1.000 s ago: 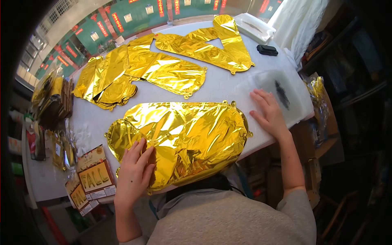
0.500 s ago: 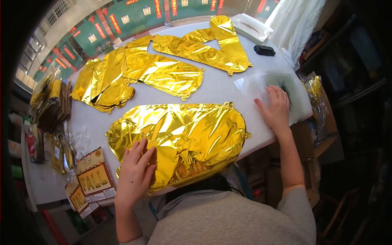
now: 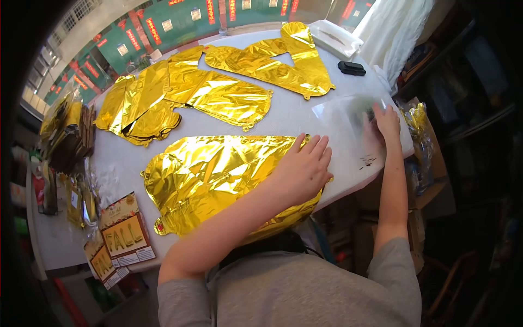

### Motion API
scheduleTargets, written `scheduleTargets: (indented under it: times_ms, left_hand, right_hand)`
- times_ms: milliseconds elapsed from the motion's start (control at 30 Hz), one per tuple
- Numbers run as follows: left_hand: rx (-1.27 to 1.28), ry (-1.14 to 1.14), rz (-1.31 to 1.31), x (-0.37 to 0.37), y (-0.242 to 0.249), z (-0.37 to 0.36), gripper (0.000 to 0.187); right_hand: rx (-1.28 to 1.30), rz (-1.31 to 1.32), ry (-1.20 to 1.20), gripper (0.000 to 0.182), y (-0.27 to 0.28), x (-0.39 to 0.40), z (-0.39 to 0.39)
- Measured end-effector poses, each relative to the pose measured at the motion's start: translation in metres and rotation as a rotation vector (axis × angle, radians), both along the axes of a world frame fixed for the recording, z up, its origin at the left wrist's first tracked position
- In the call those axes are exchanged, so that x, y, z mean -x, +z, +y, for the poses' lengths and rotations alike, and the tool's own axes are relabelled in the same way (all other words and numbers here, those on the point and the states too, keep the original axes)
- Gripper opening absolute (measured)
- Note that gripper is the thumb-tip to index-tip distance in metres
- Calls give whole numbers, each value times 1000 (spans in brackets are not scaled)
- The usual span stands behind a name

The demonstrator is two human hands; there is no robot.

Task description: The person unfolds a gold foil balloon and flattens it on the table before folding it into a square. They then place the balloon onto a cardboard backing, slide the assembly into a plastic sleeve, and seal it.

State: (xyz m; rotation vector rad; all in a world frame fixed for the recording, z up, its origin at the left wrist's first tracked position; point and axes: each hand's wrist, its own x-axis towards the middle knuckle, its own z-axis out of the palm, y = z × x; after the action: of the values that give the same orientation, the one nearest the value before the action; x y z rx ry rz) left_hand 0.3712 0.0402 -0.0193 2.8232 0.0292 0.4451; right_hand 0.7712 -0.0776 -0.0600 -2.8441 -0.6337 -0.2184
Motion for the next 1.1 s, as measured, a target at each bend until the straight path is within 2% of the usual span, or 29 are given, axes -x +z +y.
scheduleTargets:
  times_ms: [133, 167, 233, 367, 433, 567, 633, 733, 833, 967, 1033, 1100]
  left_hand:
    - [-118, 47, 36, -50, -25, -4, 57]
    - [-114, 50, 33, -55, -29, -6, 57]
    - [-144, 75, -6, -58, -30, -9, 56]
    - [-122, 86, 16, -58, -26, -8, 55]
    - [-107, 89, 0, -56, -25, -8, 46]
    - [-107, 75, 37, -55, -22, -7, 43]
    - [-146, 74, 2, -54, -24, -7, 43]
    - [-165, 64, 32, -54, -25, -6, 51]
    - [-191, 71, 26, -54, -25, -6, 52]
    - [-269, 108, -44, -36, -21, -17, 48]
    - [-198, 75, -58, -5, -4, -28, 51]
    - [-95, 57, 71, 33, 21, -39, 51]
  right_hand:
    - [-271, 11, 366, 75, -2, 24, 7]
    - [-267, 9, 369, 75, 1, 26, 8]
    - [9, -50, 227, 72, 5, 28, 8]
    - [-128, 64, 368, 64, 13, 16, 8]
    - [-112, 223, 411, 57, 19, 18, 9]
    - [0, 212, 419, 53, 26, 21, 10]
    - [-57, 487, 346, 50, 29, 18, 11]
    - [-69, 501, 355, 46, 26, 10, 11]
    - [-14, 406, 315, 47, 28, 14, 10]
    - [-92, 478, 303, 46, 35, 15, 7]
    - [-82, 439, 329, 42, 41, 15, 4]
    - [-120, 394, 291, 44, 43, 16, 1]
